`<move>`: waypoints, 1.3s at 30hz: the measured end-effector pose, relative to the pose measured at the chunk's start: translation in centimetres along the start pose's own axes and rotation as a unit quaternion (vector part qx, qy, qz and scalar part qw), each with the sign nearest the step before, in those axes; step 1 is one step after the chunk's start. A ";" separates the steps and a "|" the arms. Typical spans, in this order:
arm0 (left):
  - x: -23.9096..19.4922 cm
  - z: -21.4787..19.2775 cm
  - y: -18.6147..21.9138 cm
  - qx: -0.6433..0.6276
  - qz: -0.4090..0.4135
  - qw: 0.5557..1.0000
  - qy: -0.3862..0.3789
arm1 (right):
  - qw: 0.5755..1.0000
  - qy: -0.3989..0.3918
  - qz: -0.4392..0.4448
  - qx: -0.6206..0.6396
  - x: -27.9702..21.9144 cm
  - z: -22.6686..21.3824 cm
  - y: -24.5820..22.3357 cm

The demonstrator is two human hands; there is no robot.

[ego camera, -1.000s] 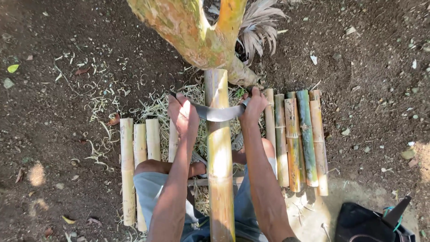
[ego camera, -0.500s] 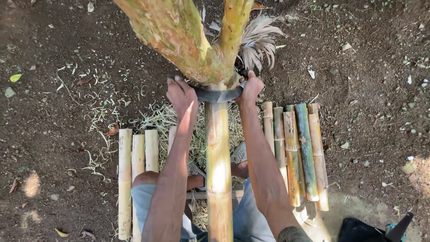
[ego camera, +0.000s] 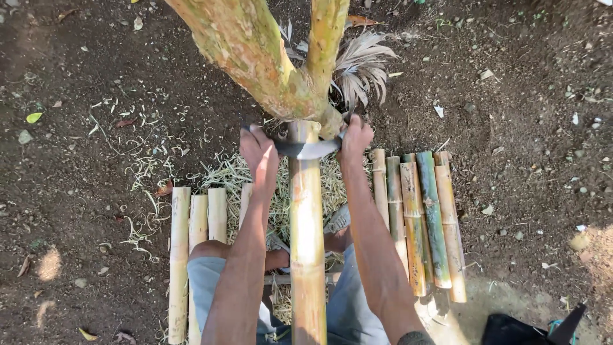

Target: The recorder is using a drawknife-like sickle to shave the outer bark off a bamboo pole while it is supported against a tree.

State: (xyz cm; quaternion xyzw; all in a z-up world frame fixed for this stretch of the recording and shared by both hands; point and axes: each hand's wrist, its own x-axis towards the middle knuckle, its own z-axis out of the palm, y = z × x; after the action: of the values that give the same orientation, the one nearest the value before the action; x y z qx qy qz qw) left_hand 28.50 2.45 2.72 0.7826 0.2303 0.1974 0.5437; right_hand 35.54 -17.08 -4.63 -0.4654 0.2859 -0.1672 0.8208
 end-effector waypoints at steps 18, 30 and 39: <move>-12.2 -7.8 -4.7 -0.011 -0.108 0.994 0.034 | 0.992 0.019 -0.068 -0.100 -16.0 -7.9 -4.1; -8.5 -5.0 -1.5 -0.202 -0.007 0.979 0.013 | 0.992 0.046 -0.037 -0.108 -9.3 -5.6 -2.3; -2.2 -0.2 -2.8 -0.018 -0.051 0.998 0.042 | 0.997 0.039 -0.015 -0.060 -3.7 -1.6 -2.4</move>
State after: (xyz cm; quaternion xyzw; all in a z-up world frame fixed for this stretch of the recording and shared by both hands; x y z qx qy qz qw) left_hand 26.15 2.17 -0.02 0.7510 0.2889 0.2060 0.5568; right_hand 31.64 -17.36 -2.04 -0.5110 0.3198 -0.1802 0.7773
